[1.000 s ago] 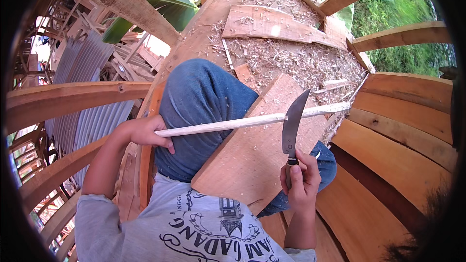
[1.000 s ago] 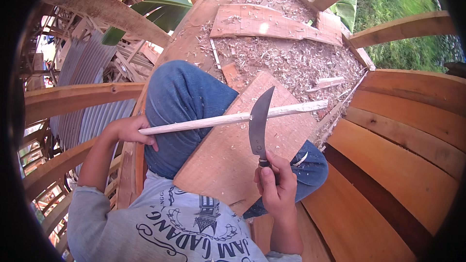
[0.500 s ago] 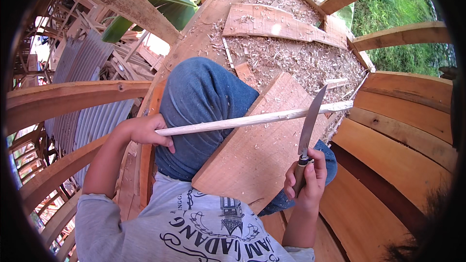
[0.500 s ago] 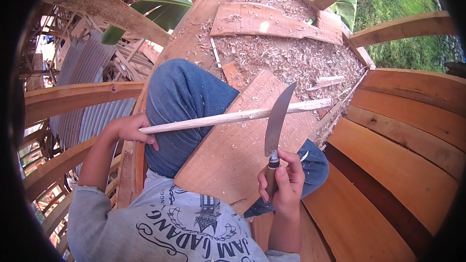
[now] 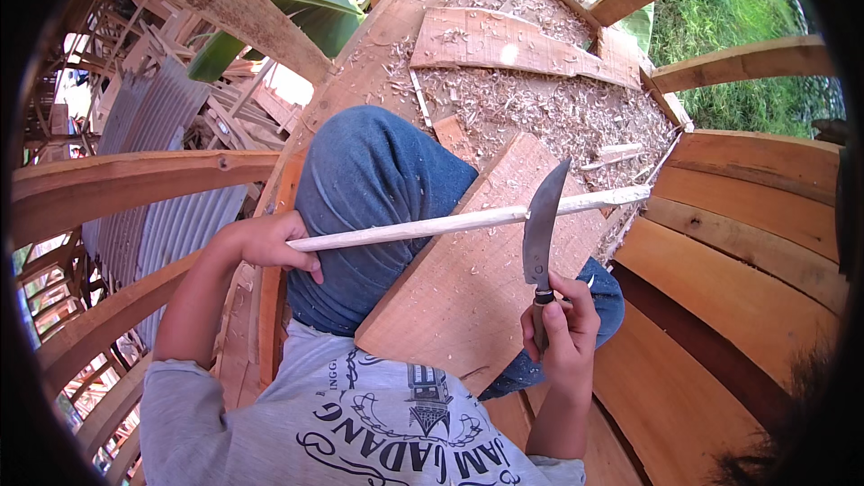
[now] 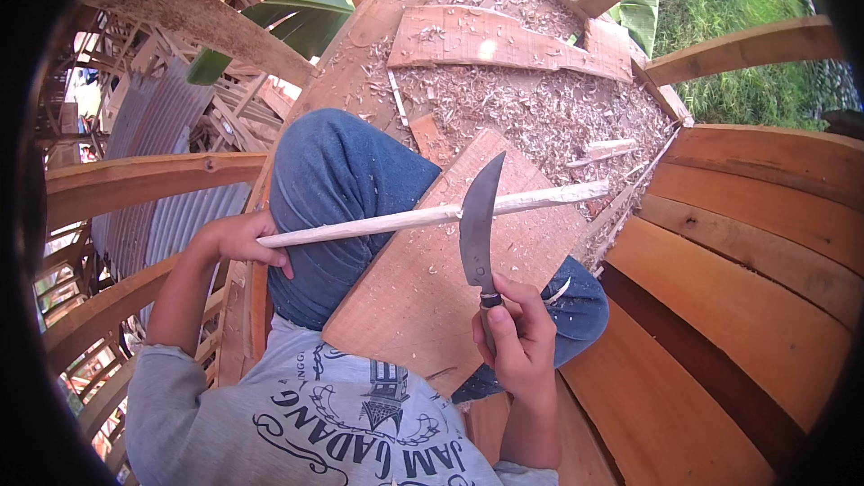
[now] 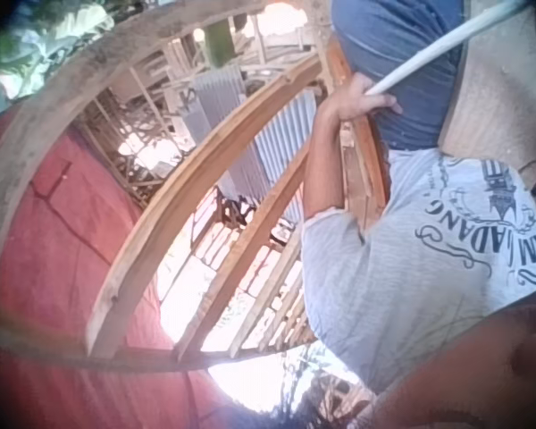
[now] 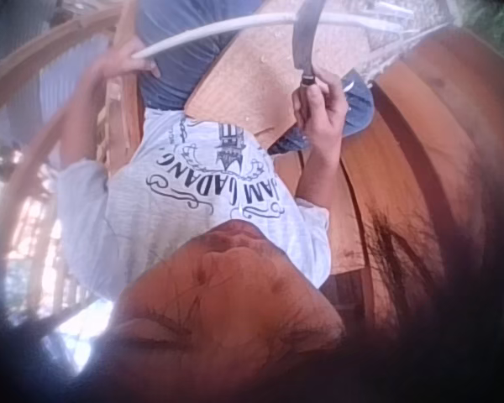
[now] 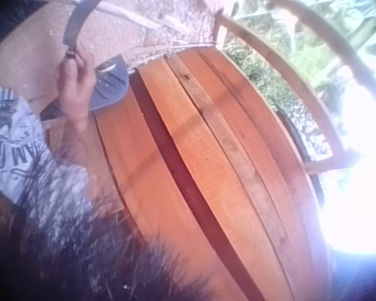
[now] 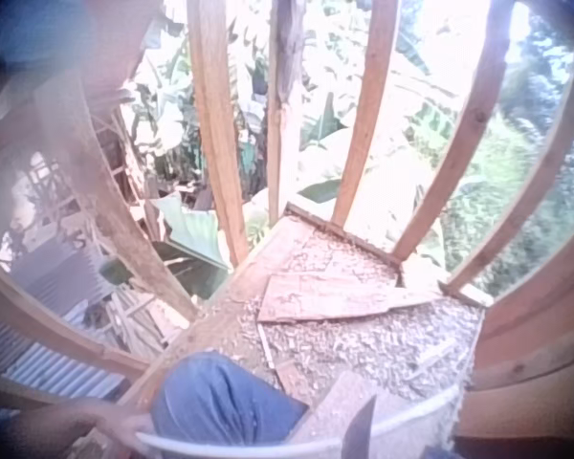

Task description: The person sits cross-legged and uses a curved knife to shave and shape a long, thin piece of wood. They hold the wood against their legs and repeatedly scrape the surface to remove bark and smooth the wood, creating a pile of shavings.

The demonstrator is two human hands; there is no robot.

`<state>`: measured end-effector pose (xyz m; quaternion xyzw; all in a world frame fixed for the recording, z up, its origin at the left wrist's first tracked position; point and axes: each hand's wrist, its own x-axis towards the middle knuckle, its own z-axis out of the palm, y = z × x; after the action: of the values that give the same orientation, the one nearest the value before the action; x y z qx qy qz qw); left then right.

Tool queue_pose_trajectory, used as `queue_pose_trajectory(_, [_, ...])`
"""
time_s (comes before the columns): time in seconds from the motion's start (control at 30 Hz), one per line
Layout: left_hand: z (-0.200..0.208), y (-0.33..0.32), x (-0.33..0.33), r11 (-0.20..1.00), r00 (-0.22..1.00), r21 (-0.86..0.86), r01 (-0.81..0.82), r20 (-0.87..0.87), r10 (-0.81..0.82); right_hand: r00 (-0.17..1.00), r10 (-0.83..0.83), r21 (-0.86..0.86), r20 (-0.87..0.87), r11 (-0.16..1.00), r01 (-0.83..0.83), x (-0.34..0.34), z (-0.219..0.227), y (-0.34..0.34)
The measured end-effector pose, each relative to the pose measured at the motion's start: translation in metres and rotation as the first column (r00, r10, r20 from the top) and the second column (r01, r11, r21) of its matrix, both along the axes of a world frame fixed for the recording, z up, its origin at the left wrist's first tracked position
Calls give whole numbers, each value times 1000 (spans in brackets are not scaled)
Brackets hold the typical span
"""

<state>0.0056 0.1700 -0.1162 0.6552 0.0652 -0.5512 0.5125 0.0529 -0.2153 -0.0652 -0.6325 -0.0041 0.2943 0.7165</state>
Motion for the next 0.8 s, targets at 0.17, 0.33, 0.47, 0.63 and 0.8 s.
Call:
queue_pose_trajectory(0.17, [2, -1, 3, 1000, 1000, -6, 8, 30, -8, 972, -65, 395, -226, 906, 152, 0, -2, -8])
queue_pose_trajectory(0.33, [3, -3, 0, 1000, 998, -16, -27, 49, 28, 969, -201, -31, 147, 978, 207, 3, -4, 0])
queue_pose_trajectory(0.47, [3, -2, 1, 1000, 998, -19, -19, 52, 20, 980, 62, -222, 188, 975, -19, -7, -11, 1])
queue_pose_trajectory(0.63, [-5, 2, -2, 1000, 1000, 4, 21, 19, -21, 950, -275, -19, 150, 960, 281, 4, -2, 6])
queue_pose_trajectory(0.8, [4, -2, 4, 1000, 1000, 4, -13, 11, 13, 880, 360, -287, 308, 917, -275, -1, -5, 11])
